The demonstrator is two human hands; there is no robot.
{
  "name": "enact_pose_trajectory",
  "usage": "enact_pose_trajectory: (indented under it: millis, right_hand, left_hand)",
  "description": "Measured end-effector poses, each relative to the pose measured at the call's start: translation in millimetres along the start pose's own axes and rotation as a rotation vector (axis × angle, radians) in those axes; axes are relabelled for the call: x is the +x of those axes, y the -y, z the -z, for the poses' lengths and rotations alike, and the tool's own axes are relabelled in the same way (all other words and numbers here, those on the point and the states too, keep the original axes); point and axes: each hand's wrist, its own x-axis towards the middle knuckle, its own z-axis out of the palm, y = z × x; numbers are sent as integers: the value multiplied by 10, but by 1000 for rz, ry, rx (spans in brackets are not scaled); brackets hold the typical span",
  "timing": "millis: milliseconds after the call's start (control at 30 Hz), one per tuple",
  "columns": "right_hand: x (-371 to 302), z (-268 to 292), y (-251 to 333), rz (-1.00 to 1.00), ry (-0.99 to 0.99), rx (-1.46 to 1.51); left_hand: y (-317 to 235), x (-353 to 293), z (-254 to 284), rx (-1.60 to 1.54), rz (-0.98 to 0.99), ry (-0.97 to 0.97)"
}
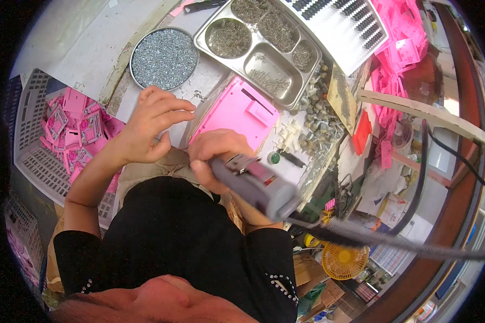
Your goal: Assemble internal electronic components and wires into a pink toy casing using tools like a soldering iron and glue gun.
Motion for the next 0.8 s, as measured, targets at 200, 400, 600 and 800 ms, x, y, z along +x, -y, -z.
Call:
enact_pose_trajectory:
  millis: [200,400,600,800]
  right_hand:
    - [32,-81,-104,130,87,-177]
    - [303,315,213,81,-89,108]
    - [768,766,-237,75,-351,-192]
    - [703,891,-495,78,-300,-206]
  left_hand:
    - [130,91,-182,36,-36,-80]
    - [82,281,-458,48,-126,-75]
    - [-143,313,-585,161,-96,135]
    - [-183,277,-562,160,-30,168]
